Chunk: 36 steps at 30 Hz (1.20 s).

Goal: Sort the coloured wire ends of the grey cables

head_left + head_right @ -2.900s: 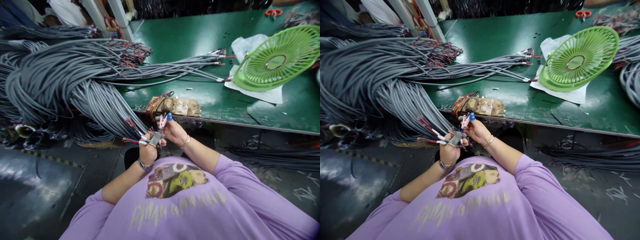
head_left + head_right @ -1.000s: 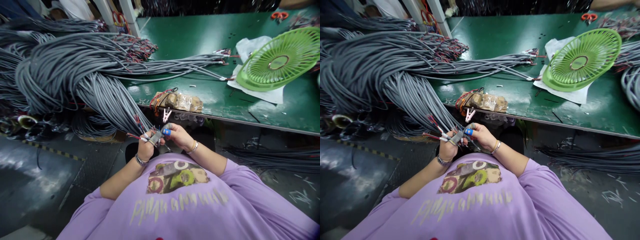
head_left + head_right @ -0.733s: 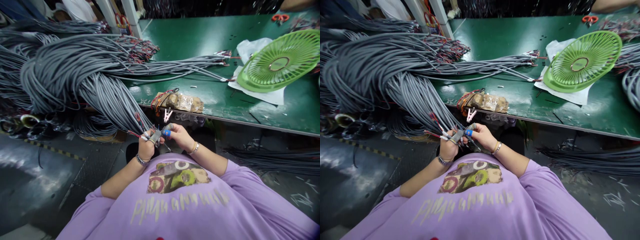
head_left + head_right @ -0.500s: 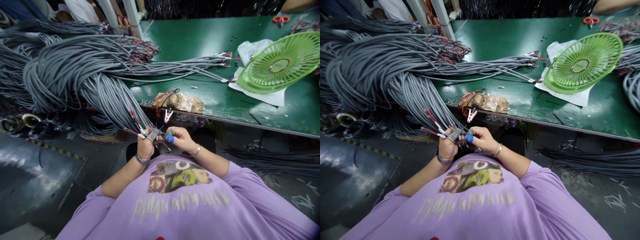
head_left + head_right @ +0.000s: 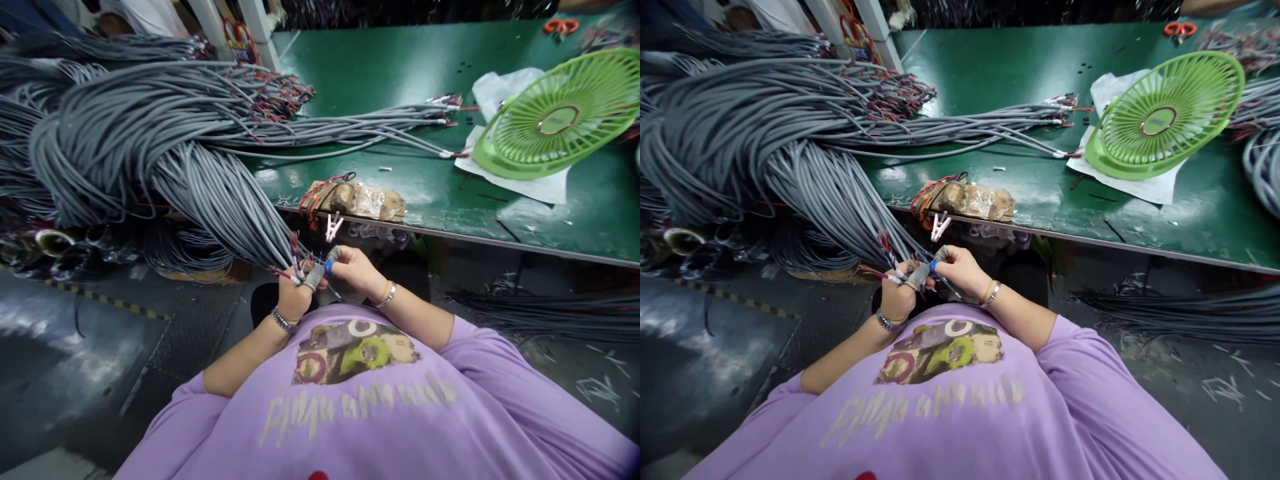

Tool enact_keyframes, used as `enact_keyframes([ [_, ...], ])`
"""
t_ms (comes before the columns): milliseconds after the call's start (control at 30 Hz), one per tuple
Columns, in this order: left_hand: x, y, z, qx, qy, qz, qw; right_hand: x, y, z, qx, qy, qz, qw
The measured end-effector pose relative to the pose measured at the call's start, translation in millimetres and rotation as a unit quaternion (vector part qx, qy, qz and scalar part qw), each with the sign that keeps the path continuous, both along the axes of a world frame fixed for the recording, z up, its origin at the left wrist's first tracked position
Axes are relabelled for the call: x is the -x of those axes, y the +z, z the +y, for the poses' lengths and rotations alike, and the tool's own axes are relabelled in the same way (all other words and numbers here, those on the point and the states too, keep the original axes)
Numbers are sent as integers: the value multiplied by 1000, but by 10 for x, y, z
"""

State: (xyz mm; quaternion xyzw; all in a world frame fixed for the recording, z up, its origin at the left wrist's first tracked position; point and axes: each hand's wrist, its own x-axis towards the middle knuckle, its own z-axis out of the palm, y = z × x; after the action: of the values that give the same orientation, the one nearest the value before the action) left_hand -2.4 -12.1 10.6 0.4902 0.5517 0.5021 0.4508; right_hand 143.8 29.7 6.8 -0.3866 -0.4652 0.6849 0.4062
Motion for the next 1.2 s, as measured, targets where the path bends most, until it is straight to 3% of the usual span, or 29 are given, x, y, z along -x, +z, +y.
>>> enact_keyframes([
  [67, -1, 6, -16, -6, -2, 11, 1000, -6, -114, 74, -39, -36, -32, 998],
  [133, 5, 4, -30, -17, 2, 8, 1000, -53, -250, 182, -55, -123, -87, 987],
  [200, 16, 0, -37, -27, 15, -10, 999, -132, -366, 280, 5, -232, -119, 965],
  [233, 20, 2, -34, -26, 24, -24, 999, -172, -405, 313, 38, -255, -107, 960],
  [300, 21, 19, -20, -13, 43, -57, 997, -227, -429, 336, 66, -232, -42, 970],
  [367, 6, 55, 1, 0, 54, -93, 994, -235, -383, 328, 90, -163, 40, 982],
  [467, -48, 132, 34, 3, 60, -133, 989, -173, -236, 345, 137, -75, 129, 979],
  [600, -141, 203, 83, -4, 63, -156, 986, -43, -64, 450, 142, -16, 176, 974],
  [733, -199, 184, 135, -11, 66, -158, 985, 42, -46, 490, 104, -33, 193, 975],
  [833, -204, 120, 148, -14, 73, -144, 987, 49, -100, 471, 119, -47, 204, 971],
  [1033, -172, 11, 153, -57, 91, -83, 991, 69, -147, 483, 102, -4, 205, 973],
  [1100, -162, 20, 162, -73, 99, -80, 989, 79, -135, 476, 57, -32, 165, 984],
  [1200, -149, 55, 182, -78, 110, -101, 986, 75, -110, 446, -40, -133, 68, 988],
])
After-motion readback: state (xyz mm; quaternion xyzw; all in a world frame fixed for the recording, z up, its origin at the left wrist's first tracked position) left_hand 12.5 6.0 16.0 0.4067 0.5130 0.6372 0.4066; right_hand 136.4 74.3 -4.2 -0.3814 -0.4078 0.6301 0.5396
